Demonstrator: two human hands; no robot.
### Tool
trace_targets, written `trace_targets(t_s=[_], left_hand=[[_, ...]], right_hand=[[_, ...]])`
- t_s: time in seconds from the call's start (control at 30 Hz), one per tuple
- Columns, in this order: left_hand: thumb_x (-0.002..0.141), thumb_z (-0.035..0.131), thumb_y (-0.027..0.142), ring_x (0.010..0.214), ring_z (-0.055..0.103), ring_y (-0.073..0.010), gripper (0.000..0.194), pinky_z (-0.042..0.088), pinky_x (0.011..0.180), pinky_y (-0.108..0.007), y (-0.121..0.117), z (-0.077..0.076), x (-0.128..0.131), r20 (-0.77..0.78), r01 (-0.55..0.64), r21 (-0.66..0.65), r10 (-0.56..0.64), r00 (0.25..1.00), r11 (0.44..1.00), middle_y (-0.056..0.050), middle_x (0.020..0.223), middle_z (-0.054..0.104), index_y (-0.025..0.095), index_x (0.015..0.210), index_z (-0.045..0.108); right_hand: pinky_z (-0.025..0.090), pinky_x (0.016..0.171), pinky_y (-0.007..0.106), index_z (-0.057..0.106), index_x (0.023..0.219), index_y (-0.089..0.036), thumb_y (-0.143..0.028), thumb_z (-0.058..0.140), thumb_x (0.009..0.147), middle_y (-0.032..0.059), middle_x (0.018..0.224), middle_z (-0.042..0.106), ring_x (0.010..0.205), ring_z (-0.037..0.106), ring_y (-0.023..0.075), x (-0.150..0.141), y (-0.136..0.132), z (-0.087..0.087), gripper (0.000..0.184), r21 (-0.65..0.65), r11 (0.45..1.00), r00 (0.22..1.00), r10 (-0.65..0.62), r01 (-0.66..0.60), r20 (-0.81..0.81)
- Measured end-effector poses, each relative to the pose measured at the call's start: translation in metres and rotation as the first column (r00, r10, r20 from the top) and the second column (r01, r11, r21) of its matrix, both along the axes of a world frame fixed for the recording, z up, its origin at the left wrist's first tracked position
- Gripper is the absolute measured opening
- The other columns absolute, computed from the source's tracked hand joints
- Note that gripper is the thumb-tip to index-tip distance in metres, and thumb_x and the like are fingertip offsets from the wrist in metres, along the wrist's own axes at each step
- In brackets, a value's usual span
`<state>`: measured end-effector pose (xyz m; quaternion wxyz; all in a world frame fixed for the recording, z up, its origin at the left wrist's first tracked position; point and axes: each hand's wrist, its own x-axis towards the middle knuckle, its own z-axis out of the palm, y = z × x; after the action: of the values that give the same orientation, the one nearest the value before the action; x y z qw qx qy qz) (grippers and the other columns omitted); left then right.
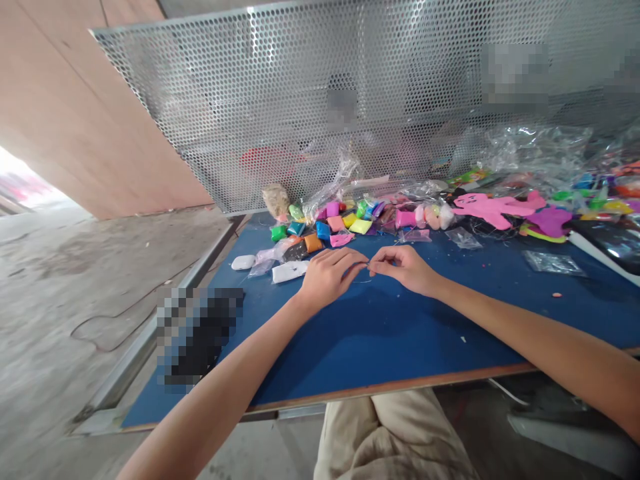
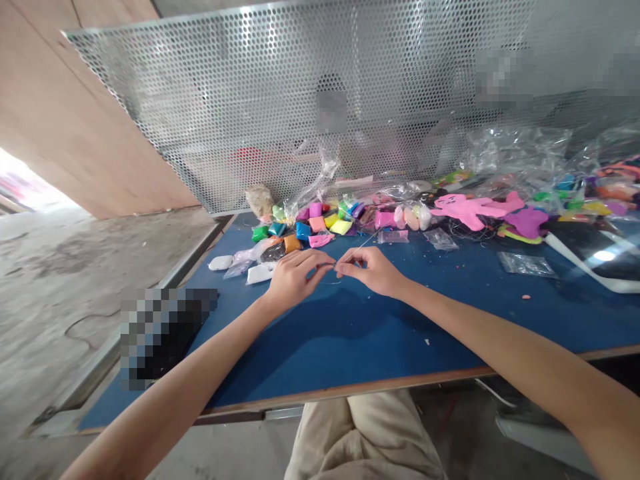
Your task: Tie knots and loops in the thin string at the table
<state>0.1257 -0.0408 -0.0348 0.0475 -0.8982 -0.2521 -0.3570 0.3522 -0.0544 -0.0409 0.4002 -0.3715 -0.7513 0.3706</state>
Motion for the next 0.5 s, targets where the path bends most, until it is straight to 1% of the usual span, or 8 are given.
trace_targets(t_s=[0.07,0.13,0.2,0.27,0.37,0.5], left_hand=[[0.098,0.053,0.032,0.087,0.068,-0.0154,0.021,0.049,0.080,-0.028,0.001,-0.002,0.002,0.015,-0.014,-0.069,0.015,1.000,0.998,-0.004,0.104,0.073,0.022,0.110,0.068],[0.098,0.053,0.035,0.082,0.068,-0.0142,0.024,0.049,0.075,-0.026,0.001,-0.003,0.003,0.013,-0.022,-0.165,0.025,1.000,0.986,-0.004,0.104,0.073,0.023,0.113,0.067],[0.099,0.050,0.036,0.079,0.067,-0.0134,0.025,0.048,0.071,-0.024,0.000,-0.003,0.005,0.033,-0.024,-0.274,0.034,0.999,0.961,-0.003,0.099,0.074,0.023,0.113,0.067],[0.100,0.049,0.036,0.075,0.066,-0.0135,0.026,0.048,0.071,-0.025,0.000,-0.002,0.006,0.081,-0.013,-0.358,0.045,0.996,0.934,-0.002,0.090,0.074,0.022,0.109,0.068],[0.098,0.050,0.039,0.067,0.062,-0.0137,0.029,0.046,0.067,-0.026,0.000,0.001,0.006,0.135,0.002,-0.419,0.061,0.989,0.908,-0.002,0.078,0.071,0.020,0.106,0.070],[0.099,0.047,0.041,0.058,0.051,-0.0118,0.033,0.040,0.058,-0.024,0.001,0.003,0.005,0.120,0.025,-0.464,0.036,0.992,0.886,-0.001,0.071,0.064,0.019,0.111,0.070]], right_hand=[[0.038,0.066,0.031,0.075,0.082,-0.020,-0.043,0.065,0.089,0.0033,0.081,0.073,0.069,0.056,0.0161,0.002,0.002,0.001,0.025,0.017,1.000,1.000,-0.005,0.004,0.029],[0.040,0.069,0.031,0.075,0.081,-0.021,-0.043,0.065,0.088,0.0039,0.083,0.074,0.072,0.060,0.0176,0.004,0.004,0.001,0.025,0.031,0.999,0.999,-0.010,0.009,0.054],[0.043,0.071,0.032,0.075,0.083,-0.021,-0.043,0.067,0.087,0.0044,0.086,0.074,0.077,0.062,0.0192,0.004,0.006,0.001,0.024,0.038,0.999,0.999,-0.019,0.017,0.037],[0.045,0.070,0.032,0.075,0.089,-0.022,-0.044,0.069,0.086,0.0042,0.088,0.073,0.077,0.063,0.0194,0.004,0.007,-0.001,0.023,0.018,0.999,0.999,-0.031,0.031,-0.029],[0.046,0.066,0.032,0.073,0.092,-0.023,-0.046,0.071,0.083,0.0034,0.084,0.071,0.071,0.060,0.0180,0.006,0.011,-0.003,0.025,0.001,0.998,0.991,-0.070,0.070,-0.110],[0.047,0.067,0.032,0.073,0.090,-0.022,-0.045,0.070,0.084,0.0039,0.082,0.072,0.071,0.061,0.0180,0.009,0.013,-0.003,0.024,0.029,0.995,0.989,-0.095,0.098,-0.112]])
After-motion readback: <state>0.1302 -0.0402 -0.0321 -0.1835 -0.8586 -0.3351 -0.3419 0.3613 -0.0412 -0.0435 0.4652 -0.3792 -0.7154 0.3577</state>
